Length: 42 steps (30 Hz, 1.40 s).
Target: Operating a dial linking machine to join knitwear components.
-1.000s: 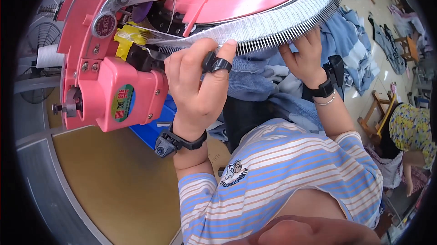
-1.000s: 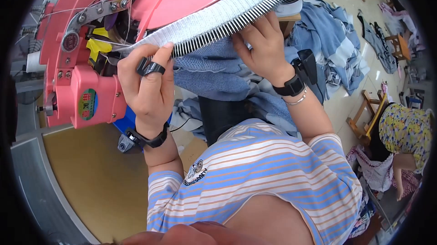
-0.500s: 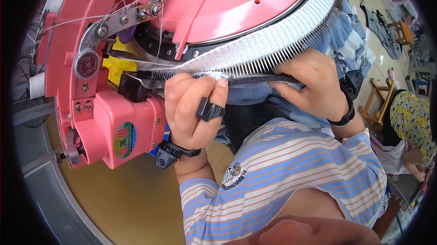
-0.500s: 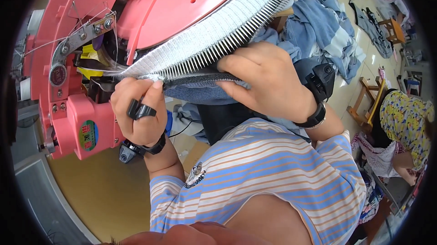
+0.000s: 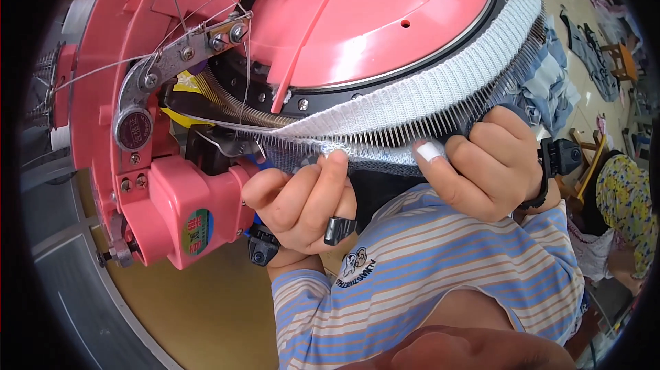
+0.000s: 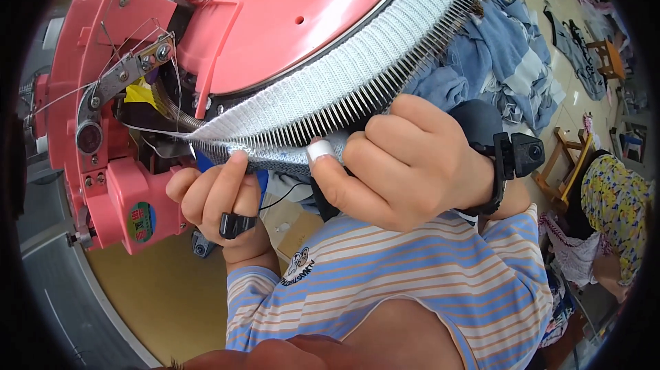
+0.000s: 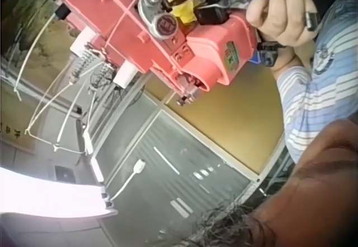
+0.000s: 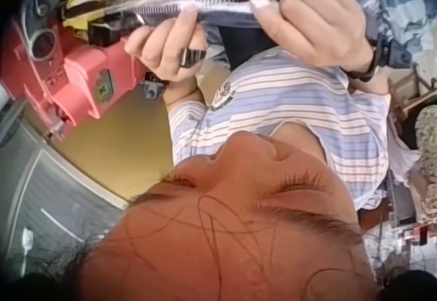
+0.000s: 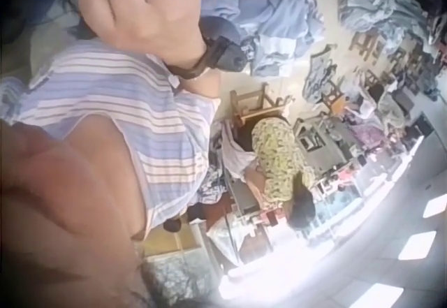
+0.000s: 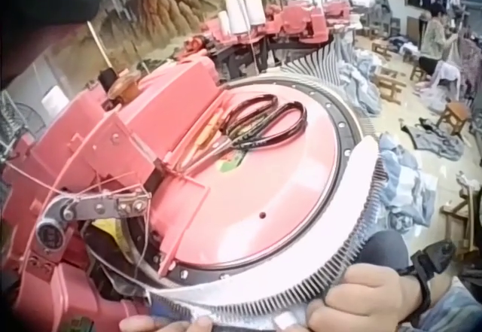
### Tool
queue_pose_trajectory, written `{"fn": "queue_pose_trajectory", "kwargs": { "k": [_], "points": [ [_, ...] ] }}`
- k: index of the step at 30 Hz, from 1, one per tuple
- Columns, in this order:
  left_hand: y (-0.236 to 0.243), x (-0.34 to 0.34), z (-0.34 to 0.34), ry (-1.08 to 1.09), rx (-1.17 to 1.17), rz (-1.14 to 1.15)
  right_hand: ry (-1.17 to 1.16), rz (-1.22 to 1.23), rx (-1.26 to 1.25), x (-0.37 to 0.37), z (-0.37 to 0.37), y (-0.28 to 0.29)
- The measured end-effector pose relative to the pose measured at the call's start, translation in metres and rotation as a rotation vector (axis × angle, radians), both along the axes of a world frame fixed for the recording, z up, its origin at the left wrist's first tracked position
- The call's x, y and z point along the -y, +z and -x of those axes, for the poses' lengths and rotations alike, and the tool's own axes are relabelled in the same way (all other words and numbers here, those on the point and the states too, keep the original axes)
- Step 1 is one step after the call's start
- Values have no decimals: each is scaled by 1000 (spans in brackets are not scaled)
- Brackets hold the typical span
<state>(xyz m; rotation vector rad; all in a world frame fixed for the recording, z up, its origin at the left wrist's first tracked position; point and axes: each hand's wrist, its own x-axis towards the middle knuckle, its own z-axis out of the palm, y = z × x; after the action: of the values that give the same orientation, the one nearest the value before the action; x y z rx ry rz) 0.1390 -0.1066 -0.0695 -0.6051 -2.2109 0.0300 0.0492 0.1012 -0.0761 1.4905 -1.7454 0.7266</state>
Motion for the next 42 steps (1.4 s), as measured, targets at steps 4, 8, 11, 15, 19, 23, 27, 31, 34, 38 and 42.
{"fn": "queue_pose_trajectory", "kwargs": {
  "k": [4,8,11,15,19,23,27,31,34,38,42],
  "points": [
    [-6,6,2,13,-74,-27,-114,-138,90,5,-14,11],
    [-13,15,4,-102,-53,-170,-49,-244,421,3,-28,16],
    [-13,17,1,-149,16,-314,-23,-205,481,4,-28,19],
    [-11,14,6,-242,68,-494,-99,-193,412,10,-31,27],
    [-11,14,12,-257,28,-575,-80,-156,377,15,-25,32],
    [-21,14,8,-128,-54,-485,-98,-149,532,23,-27,42],
    [-14,15,24,-238,-149,-341,-151,-110,721,18,-32,54],
    [-19,11,23,-198,-156,-346,-228,40,763,21,-41,45],
    [-23,11,21,-196,-168,-356,-289,-50,840,23,-46,50],
    [-19,2,24,-165,-261,-380,-290,58,929,21,-47,46],
    [-20,6,21,-237,-198,-387,-294,8,873,22,-44,48]
  ]
}}
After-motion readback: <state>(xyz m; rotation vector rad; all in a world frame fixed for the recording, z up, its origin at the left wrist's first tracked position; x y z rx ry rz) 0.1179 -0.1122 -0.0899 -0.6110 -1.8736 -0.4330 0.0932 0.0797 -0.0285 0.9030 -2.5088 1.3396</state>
